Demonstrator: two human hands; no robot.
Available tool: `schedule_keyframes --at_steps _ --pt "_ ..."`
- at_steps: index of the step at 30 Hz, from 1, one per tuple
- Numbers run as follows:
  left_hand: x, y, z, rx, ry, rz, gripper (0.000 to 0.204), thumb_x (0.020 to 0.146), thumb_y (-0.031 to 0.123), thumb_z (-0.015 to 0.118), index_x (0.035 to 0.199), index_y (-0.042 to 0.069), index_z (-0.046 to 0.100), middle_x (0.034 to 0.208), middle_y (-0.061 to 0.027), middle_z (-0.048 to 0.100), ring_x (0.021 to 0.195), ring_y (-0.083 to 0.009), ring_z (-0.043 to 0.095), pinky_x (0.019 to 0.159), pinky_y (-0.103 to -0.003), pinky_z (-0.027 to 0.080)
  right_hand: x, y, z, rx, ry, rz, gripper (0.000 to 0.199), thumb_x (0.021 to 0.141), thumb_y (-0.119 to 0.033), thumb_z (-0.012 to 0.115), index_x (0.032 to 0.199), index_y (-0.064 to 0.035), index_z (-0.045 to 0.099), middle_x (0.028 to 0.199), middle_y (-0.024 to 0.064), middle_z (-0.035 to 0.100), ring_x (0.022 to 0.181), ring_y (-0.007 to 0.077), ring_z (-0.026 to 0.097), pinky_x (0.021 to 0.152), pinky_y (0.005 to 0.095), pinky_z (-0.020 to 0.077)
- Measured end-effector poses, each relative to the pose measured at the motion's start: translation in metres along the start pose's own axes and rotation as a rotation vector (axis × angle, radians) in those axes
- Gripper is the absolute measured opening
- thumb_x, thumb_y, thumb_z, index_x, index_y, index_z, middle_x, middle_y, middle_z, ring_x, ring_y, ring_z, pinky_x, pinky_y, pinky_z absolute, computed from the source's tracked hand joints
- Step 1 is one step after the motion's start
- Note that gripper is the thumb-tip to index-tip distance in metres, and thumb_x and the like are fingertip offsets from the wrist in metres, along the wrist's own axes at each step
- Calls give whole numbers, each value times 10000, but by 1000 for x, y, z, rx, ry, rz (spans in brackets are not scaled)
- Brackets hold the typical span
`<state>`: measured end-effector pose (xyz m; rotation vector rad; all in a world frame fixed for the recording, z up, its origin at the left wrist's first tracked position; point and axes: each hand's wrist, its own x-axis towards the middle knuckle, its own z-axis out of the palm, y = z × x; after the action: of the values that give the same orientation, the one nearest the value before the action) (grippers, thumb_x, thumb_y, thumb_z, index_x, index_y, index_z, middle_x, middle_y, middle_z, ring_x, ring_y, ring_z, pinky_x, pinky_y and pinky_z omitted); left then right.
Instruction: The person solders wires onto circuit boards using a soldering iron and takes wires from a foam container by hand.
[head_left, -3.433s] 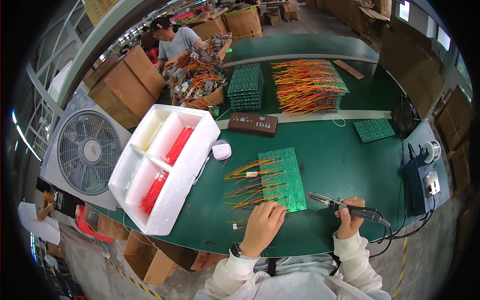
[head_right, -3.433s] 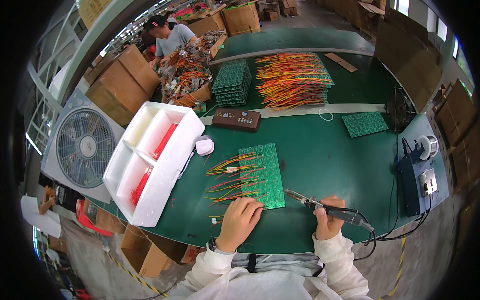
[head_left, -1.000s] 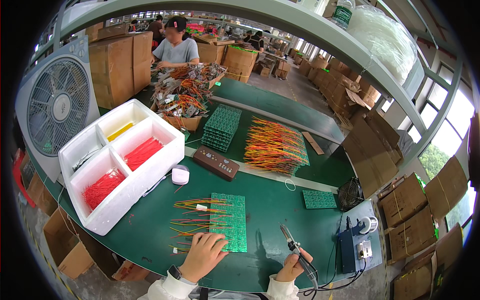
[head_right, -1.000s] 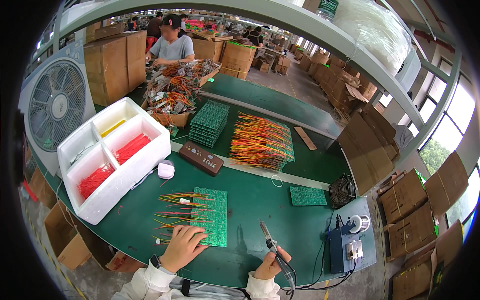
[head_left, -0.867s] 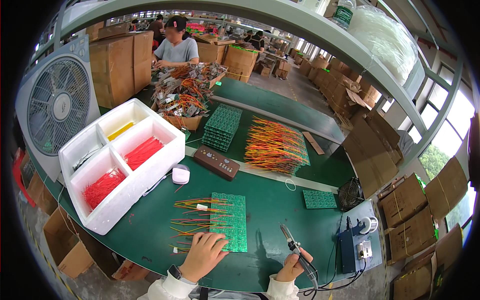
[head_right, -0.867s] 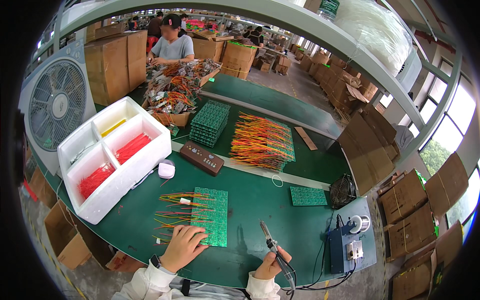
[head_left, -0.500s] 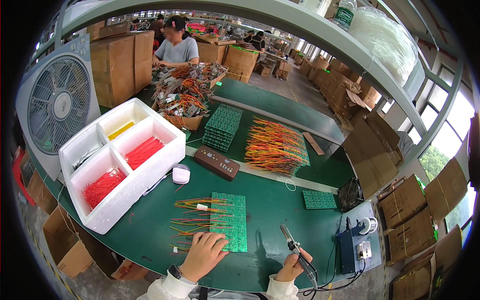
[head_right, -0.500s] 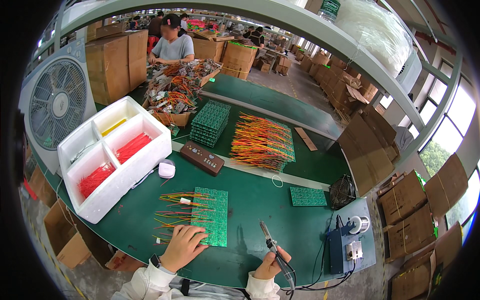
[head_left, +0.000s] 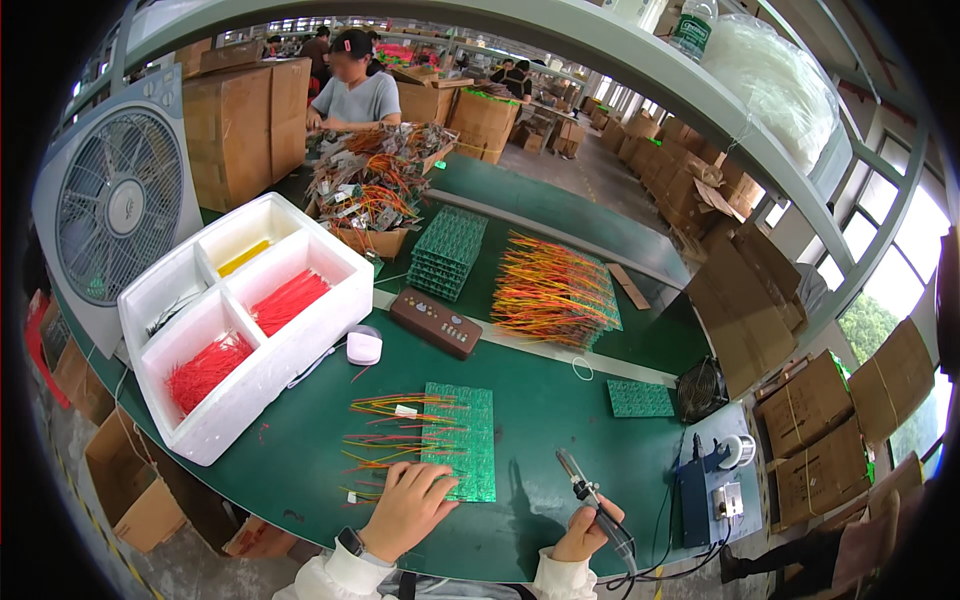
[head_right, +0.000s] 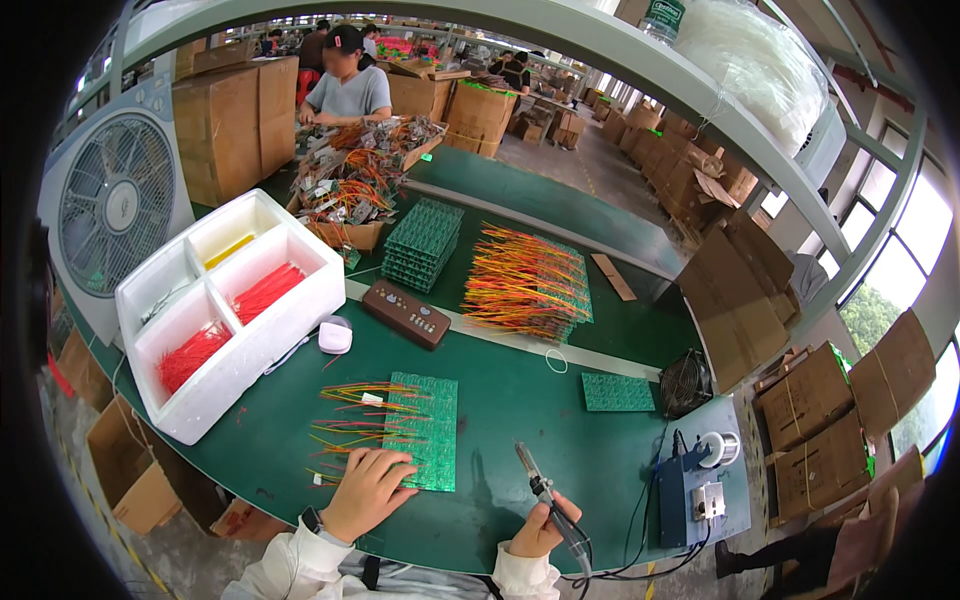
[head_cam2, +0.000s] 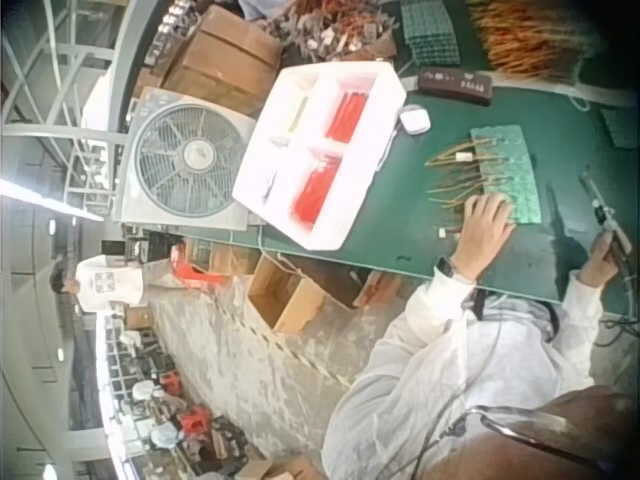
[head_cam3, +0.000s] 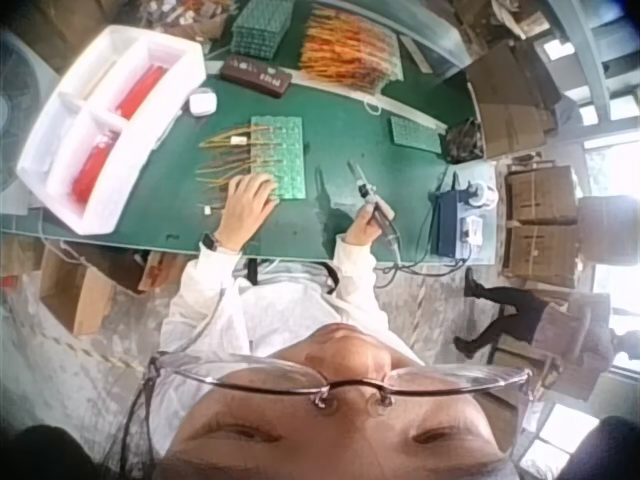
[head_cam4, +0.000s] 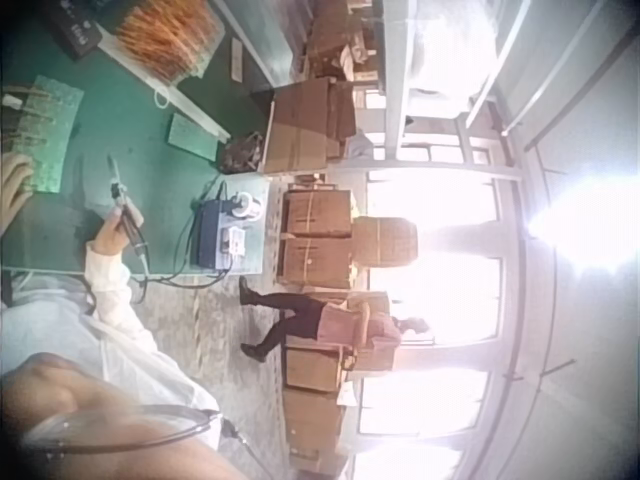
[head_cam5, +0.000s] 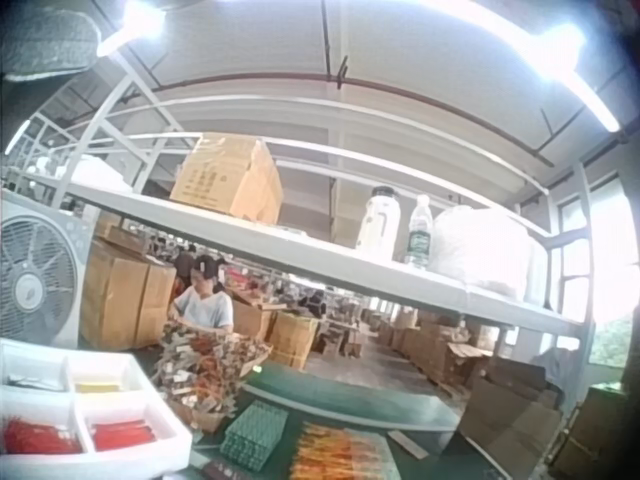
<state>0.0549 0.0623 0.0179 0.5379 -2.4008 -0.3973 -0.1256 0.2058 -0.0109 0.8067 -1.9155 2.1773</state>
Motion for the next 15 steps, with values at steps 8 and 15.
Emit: schedule_keyframes --at_steps 8,15 --pt "1 0 -1 -5 -4 0 315 646 163 670 914 71 534 971 -38 502 906 -192 479 796 -343 330 8 -3 1 -165 -76 -183 433 766 -417 592 879 -17 473 761 43 445 655 127 412 572 250 334" --pt "-2 5 -4 -18 -17 -25 386 637 124 668 982 75 500 929 -22 523 886 -173 488 798 -340 331 7 -7 12 23 -33 -51 433 776 -411 576 917 -24 439 814 63 459 646 123 486 551 223 398"
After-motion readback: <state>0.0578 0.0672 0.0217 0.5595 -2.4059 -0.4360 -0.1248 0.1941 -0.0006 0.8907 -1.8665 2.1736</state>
